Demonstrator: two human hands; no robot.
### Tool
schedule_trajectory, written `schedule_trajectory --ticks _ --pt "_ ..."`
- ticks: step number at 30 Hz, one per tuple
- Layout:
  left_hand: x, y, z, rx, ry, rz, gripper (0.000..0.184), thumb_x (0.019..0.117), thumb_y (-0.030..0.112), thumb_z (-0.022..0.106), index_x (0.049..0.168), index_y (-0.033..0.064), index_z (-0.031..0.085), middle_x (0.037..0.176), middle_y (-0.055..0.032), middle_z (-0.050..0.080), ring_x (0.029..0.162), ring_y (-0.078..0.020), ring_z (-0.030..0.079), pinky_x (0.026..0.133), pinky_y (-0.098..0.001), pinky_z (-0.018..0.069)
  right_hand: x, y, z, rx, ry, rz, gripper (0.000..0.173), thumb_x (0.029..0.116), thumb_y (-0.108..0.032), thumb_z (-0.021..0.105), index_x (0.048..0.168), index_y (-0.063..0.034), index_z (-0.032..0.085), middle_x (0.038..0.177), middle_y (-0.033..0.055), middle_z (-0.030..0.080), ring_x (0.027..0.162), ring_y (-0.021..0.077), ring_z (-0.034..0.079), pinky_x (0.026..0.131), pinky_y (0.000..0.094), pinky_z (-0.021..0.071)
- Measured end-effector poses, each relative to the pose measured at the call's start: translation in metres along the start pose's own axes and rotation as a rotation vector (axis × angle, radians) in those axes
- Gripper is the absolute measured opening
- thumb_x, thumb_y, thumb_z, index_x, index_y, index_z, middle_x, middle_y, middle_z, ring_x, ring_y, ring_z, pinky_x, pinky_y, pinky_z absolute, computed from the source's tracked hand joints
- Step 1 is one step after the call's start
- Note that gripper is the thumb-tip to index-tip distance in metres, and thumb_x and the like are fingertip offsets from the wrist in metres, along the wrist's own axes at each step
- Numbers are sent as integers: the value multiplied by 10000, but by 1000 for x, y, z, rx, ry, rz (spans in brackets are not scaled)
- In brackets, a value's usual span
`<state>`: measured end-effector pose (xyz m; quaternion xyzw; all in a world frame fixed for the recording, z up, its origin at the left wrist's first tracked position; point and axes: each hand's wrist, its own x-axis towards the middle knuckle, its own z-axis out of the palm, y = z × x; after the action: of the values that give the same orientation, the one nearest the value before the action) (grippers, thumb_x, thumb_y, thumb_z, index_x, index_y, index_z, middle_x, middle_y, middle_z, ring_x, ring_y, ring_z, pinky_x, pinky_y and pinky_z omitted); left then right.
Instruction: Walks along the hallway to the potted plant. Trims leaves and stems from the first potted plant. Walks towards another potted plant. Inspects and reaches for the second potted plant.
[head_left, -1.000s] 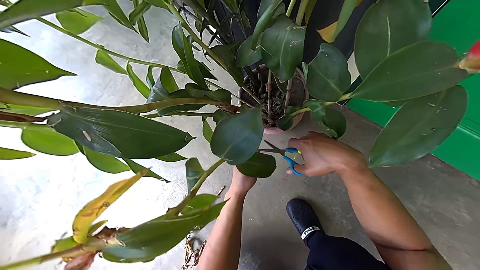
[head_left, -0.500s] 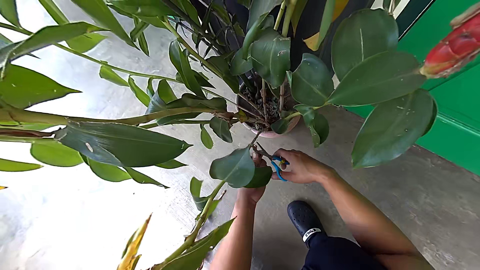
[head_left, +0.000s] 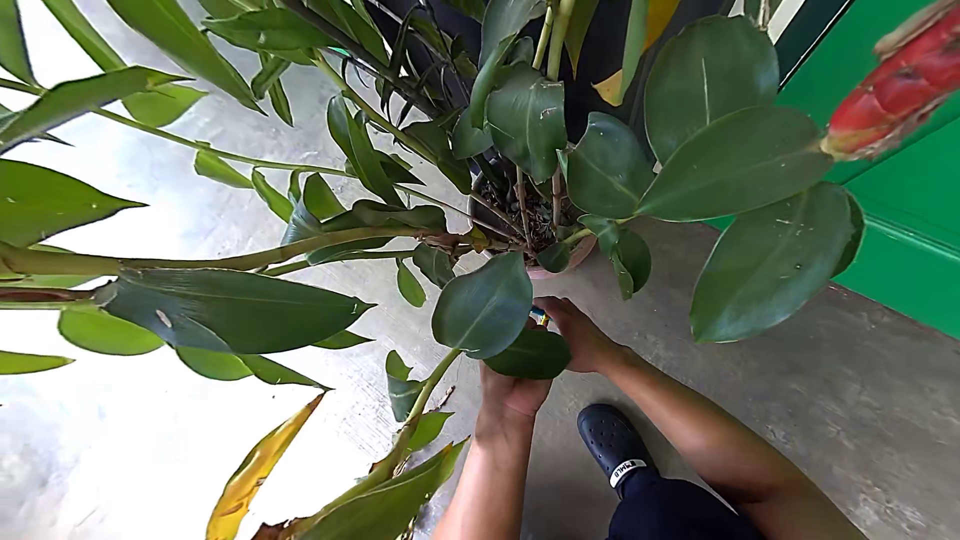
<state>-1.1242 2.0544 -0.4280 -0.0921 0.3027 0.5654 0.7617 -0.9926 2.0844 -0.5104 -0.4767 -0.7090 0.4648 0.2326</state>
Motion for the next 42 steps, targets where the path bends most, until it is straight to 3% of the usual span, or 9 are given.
schedule_trajectory --ticks 4,13,16,22,28,33,36,38,42 --pt "2 4 -3 -49 -62 -19 463 1108 270 282 875 66 625 677 -56 631 600 -159 659 592 -303 599 -10 9 -1 99 -9 28 642 889 -190 735 1442 42 504 1258 215 623 1070 252 607 926 368 493" --pt "4 -1 -3 -63 -82 -15 410 1081 189 312 856 67 632 671 -57 644 616 -159 674 628 -313 610 10 -6 4 46 28 -48 547 867 -69 704 1389 18 564 1098 181 682 1005 294 649 945 463 505" --pt "4 2 -14 -33 -82 -10 417 1086 194 338 840 79 654 662 -41 646 622 -157 677 659 -324 616 4 -9 4 -7 119 -86 425 923 -107 667 1305 75 627 982 218 707 895 329 675 860 479 530" --pt "3 10 -61 193 -153 39 378 1114 159 316 904 150 631 564 91 542 510 -14 569 567 -164 529 -8 8 14 -122 54 -107 442 917 -193 655 1282 57 644 940 184 721 856 334 690 832 503 546" --pt "3 6 -48 38 -118 -12 439 1114 193 324 816 114 638 616 13 611 594 -101 645 662 -253 587 6 1 10 -199 104 -204 526 924 -332 681 1269 64 640 1041 200 722 919 344 687 848 511 531" --pt "-2 8 -43 139 -35 2 404 1102 180 342 871 105 665 714 -21 662 612 -90 655 596 -232 581 6 -1 12 -163 175 -164 417 911 -206 664 1217 77 674 899 203 718 819 360 687 779 521 539" --pt "-10 6 -60 283 -15 -84 424 1058 148 313 763 113 616 529 59 500 427 -26 473 450 -171 432 3 1 6 -141 77 -93 449 916 -210 678 1271 63 649 957 207 713 885 363 678 830 525 523" --pt "-21 14 -83 514 -2 -107 325 1053 94 336 888 90 616 512 73 473 413 -21 456 441 -177 434 -1 3 -3 -147 -74 9 579 940 -330 703 1384 15 568 1201 214 667 1112 377 618 998 551 455" --pt "-25 52 -155 1241 108 -150 189 1073 109 474 1060 9 634 590 15 544 475 -73 528 513 -240 520 -16 17 1 -145 -97 -15 740 906 -482 741 1406 25 537 1181 203 658 1082 335 615 1048 498 413"
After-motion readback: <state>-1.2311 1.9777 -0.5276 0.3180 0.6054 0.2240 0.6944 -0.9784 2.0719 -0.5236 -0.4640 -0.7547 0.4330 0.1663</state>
